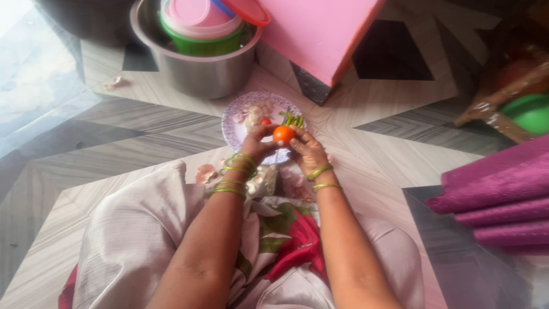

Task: The person sits on the floor and uses a knife to chop garlic, tomatoes, and green chilies on a small plate. The chopped pieces are placed on the same plate as the task progresses.

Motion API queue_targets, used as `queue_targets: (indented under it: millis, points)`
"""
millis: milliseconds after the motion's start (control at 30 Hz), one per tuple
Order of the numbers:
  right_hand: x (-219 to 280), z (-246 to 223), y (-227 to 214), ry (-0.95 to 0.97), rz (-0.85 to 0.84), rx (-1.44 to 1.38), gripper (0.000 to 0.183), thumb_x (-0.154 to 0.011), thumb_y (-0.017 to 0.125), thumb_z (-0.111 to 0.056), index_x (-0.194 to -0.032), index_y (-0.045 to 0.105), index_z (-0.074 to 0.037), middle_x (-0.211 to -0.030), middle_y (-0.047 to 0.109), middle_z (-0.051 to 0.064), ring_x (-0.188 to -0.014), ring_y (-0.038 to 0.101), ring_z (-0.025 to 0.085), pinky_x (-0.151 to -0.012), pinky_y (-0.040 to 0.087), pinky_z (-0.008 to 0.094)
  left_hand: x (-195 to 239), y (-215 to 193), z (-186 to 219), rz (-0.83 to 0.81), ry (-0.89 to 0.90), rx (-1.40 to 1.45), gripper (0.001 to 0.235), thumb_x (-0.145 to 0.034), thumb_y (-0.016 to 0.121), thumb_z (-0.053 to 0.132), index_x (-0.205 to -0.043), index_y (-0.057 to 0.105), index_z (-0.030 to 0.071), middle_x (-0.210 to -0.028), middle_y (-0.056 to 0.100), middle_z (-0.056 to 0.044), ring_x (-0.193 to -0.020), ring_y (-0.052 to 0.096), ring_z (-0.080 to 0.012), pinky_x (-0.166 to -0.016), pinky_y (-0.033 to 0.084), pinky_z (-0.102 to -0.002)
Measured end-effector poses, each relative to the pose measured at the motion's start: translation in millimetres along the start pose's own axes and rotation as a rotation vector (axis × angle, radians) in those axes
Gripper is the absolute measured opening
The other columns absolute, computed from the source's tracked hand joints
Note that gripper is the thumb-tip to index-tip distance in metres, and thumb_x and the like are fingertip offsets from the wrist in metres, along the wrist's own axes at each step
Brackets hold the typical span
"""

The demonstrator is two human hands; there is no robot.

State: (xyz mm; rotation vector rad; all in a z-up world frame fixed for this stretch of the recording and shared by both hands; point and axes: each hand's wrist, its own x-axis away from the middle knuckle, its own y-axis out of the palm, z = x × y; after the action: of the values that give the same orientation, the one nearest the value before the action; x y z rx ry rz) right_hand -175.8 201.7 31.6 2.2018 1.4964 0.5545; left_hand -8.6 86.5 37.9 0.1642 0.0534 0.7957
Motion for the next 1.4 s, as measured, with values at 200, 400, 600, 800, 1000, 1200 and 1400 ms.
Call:
queue_targets:
  millis: [200, 400, 600, 800, 1000, 1200, 1400]
  points:
    - [9, 10, -8, 0.207, 0.085, 0.135, 0.051, -0.091, 0.069, -0.008, -0.141, 0.058, -0.015, -0.123, 0.070, 0.003, -0.101, 0.069, 0.019, -0.082, 0.056, 0.040, 1, -3, -20, 0.064, -0.222, -0.289, 0.053, -0.077, 0.086, 0.012, -0.128, 0.071, 0.009, -0.107, 0.077, -0.009, -0.083, 0.072, -0.0164, -0.073, 0.062, -0.028]
    - [16, 43, -26, 0.346, 0.140, 0.159, 0.049, -0.093, 0.071, -0.012, -0.141, 0.061, -0.018, -0.116, 0.071, 0.003, -0.095, 0.069, 0.019, -0.072, 0.056, 0.031, 8, -20, -73, -0.051, -0.293, -0.098, 0.050, -0.080, 0.082, 0.009, -0.128, 0.070, 0.007, -0.107, 0.076, -0.008, -0.079, 0.069, -0.0149, -0.071, 0.060, -0.030]
    - [-39, 70, -42, 0.103, 0.263, 0.092, 0.037, -0.094, 0.071, -0.016, -0.130, 0.068, -0.019, -0.112, 0.071, -0.004, -0.086, 0.065, 0.012, -0.066, 0.054, 0.030, -27, -6, -88, 0.137, -0.194, 0.231, 0.045, -0.090, 0.076, 0.010, -0.133, 0.066, 0.006, -0.109, 0.074, -0.006, -0.083, 0.069, -0.0116, -0.067, 0.056, -0.026]
    - [-79, 91, -57, -0.016, 0.234, -0.140, 0.035, -0.093, 0.073, -0.029, -0.125, 0.072, -0.015, -0.098, 0.071, 0.000, -0.073, 0.062, 0.014, -0.056, 0.047, 0.028, -42, -2, -84, 0.323, -0.384, 0.555, 0.041, -0.093, 0.065, 0.010, -0.133, 0.060, 0.012, -0.096, 0.069, -0.007, -0.071, 0.064, -0.0180, -0.057, 0.052, -0.029]
    - [-85, 75, -72, 0.263, 0.360, -0.187, 0.037, -0.089, 0.074, -0.050, -0.105, 0.072, -0.016, -0.086, 0.069, 0.005, -0.067, 0.061, 0.019, -0.054, 0.046, 0.030, -48, -21, -81, 0.091, -0.268, 1.195, 0.038, -0.094, 0.054, 0.032, -0.120, 0.062, 0.005, -0.099, 0.071, -0.008, -0.070, 0.063, -0.0191, -0.054, 0.050, -0.030]
    - [-61, 59, -48, 0.027, 0.520, 1.146, 0.021, -0.087, 0.070, -0.031, -0.096, 0.079, -0.015, -0.084, 0.075, 0.005, -0.077, 0.071, 0.018, -0.071, 0.053, 0.031, -35, -15, -67, 0.124, -0.224, 1.269, 0.039, -0.089, 0.049, 0.031, -0.115, 0.063, 0.005, -0.092, 0.068, -0.008, -0.070, 0.062, -0.0203, -0.057, 0.050, -0.031]
    - [-32, 17, -5, -0.302, 0.420, 1.036, 0.025, -0.085, 0.081, -0.028, -0.099, 0.081, -0.007, -0.095, 0.080, 0.005, -0.083, 0.074, 0.015, -0.074, 0.058, 0.030, -10, -6, -44, 0.117, -0.284, 1.143, 0.034, -0.090, 0.051, 0.029, -0.114, 0.062, 0.007, -0.097, 0.071, -0.005, -0.075, 0.064, -0.0193, -0.061, 0.048, -0.030]
